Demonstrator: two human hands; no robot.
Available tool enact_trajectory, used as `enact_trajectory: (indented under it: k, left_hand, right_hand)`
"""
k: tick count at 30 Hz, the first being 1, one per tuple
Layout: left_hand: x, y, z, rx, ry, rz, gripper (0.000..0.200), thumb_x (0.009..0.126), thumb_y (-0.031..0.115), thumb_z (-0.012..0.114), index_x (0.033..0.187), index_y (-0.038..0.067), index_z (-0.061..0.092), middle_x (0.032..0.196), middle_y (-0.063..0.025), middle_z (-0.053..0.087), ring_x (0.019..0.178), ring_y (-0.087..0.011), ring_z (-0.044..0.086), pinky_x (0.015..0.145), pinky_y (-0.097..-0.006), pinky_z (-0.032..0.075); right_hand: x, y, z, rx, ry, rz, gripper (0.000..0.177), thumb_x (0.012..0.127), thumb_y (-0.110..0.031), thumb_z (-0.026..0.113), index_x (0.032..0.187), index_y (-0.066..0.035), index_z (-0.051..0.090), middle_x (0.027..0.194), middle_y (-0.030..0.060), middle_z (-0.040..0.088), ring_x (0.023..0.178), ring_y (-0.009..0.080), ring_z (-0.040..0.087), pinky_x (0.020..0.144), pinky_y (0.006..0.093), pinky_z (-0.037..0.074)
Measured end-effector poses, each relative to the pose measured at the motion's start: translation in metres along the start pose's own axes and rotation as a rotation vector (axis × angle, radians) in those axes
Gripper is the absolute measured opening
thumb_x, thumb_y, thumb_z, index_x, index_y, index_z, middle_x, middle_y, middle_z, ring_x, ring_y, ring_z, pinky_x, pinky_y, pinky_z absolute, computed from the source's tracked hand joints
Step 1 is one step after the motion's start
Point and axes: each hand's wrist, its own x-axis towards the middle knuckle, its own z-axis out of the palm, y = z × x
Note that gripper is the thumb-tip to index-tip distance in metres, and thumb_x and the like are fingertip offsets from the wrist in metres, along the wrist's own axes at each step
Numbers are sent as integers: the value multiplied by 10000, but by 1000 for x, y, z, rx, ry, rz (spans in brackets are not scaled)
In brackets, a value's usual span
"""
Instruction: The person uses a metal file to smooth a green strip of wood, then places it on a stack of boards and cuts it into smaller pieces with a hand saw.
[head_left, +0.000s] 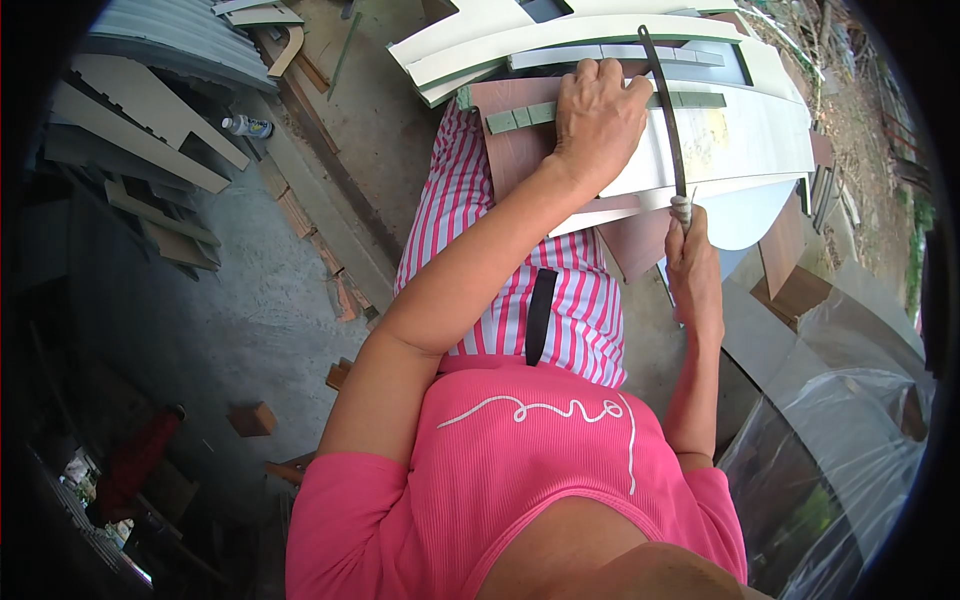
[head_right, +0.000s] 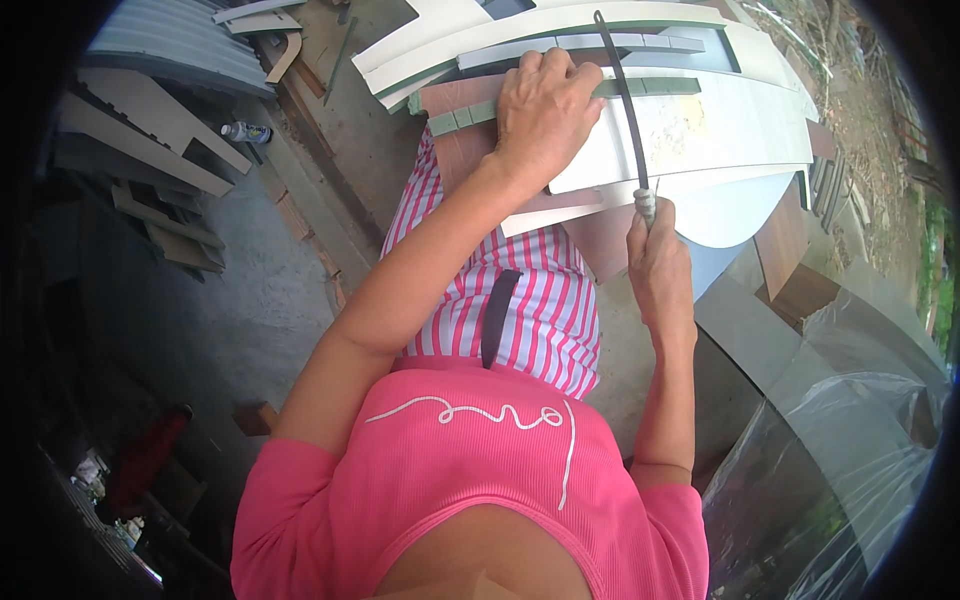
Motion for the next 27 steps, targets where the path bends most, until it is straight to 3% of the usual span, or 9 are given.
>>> enact_trajectory:
  k: [8,18,27]
  left_hand:
    - [0,-4,2,-39,21,31,219,715,176,781,880,98,660,889,-78,584,893,-282,554,702,-405,464]
    - [0,-5,1,-34,19,44,234,705,168,786,902,108,674,886,-66,572,876,-277,547,712,-401,460]
    - [-8,4,-3,-47,17,66,221,707,176,782,891,117,675,856,-60,549,854,-261,528,717,-397,443]
  right_hand:
    - [-42,18,-4,24,-28,118,208,1006,-157,436,1150,-7,446,739,319,596,740,511,597,605,526,423]
    - [20,-3,3,1,16,-17,204,1000,-180,455,1101,-4,429,715,322,609,709,524,598,582,555,431]
    - [3,2,2,20,34,-71,199,1004,-178,447,1097,-3,426,692,310,596,691,523,589,575,549,424]
